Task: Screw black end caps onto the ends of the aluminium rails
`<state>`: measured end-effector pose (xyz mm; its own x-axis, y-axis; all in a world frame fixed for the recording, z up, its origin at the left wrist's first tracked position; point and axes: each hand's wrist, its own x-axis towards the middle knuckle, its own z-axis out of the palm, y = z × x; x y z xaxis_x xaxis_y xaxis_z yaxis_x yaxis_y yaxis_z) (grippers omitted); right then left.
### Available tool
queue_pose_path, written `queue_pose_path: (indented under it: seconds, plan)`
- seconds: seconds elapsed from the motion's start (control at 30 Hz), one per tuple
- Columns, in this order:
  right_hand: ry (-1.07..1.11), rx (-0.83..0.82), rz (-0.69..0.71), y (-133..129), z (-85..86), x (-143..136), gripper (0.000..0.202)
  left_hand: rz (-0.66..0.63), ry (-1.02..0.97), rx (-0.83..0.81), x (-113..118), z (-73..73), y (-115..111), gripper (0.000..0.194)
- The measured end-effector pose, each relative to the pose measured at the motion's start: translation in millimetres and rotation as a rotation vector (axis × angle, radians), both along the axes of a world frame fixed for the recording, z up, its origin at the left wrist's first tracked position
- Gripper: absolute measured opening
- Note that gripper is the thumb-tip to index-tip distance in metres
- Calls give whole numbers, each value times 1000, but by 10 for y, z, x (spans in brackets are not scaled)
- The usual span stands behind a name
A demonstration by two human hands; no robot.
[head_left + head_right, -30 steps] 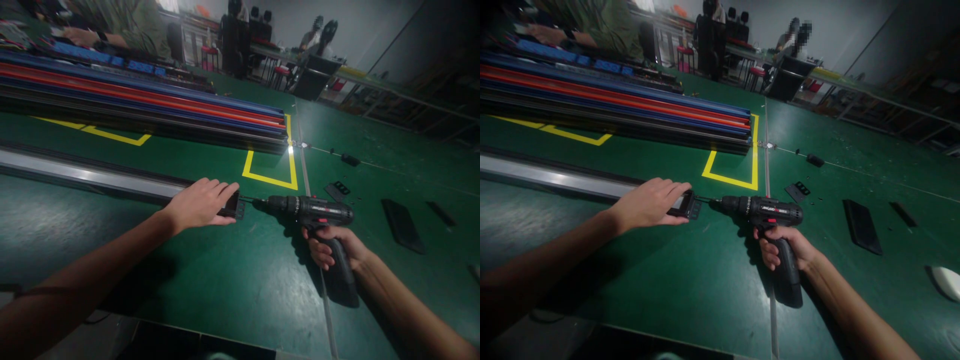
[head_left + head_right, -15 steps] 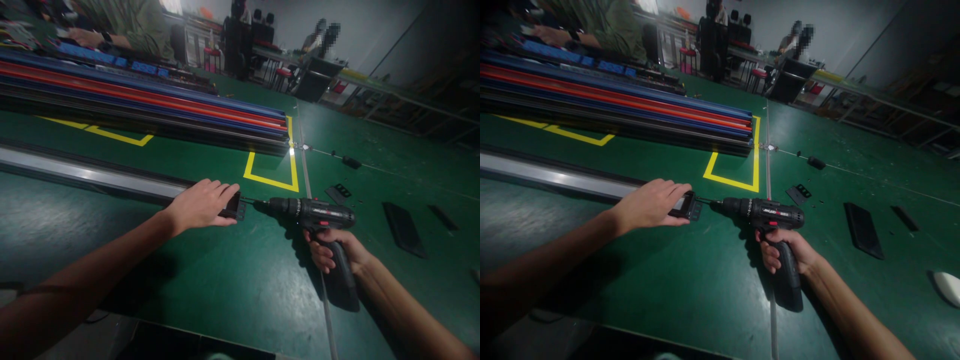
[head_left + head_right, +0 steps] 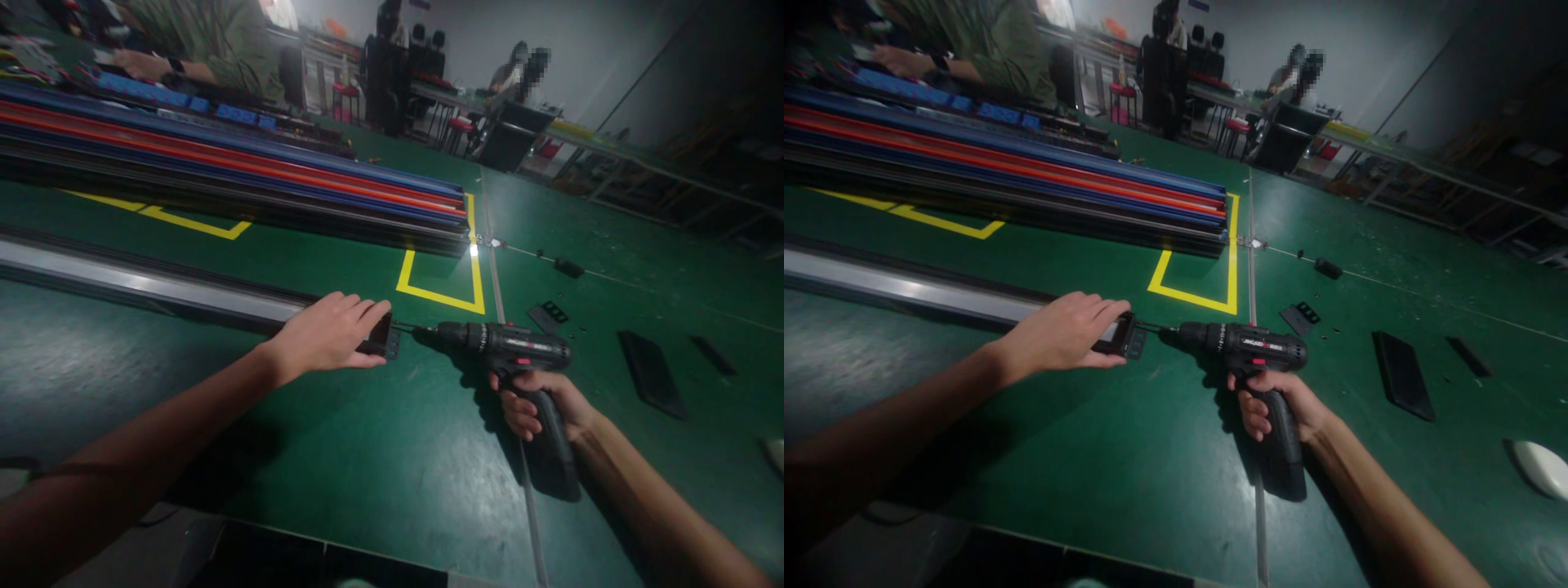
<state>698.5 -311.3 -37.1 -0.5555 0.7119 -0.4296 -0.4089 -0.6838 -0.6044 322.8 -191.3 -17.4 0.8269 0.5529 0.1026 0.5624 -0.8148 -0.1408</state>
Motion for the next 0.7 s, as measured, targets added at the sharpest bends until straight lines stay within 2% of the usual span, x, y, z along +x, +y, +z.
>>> queue_pose_path:
  seconds: [0.7]
  plan:
    - [-36, -23, -3, -11, -5, 13, 21, -8, 8, 29, -11, -23, 0, 80]
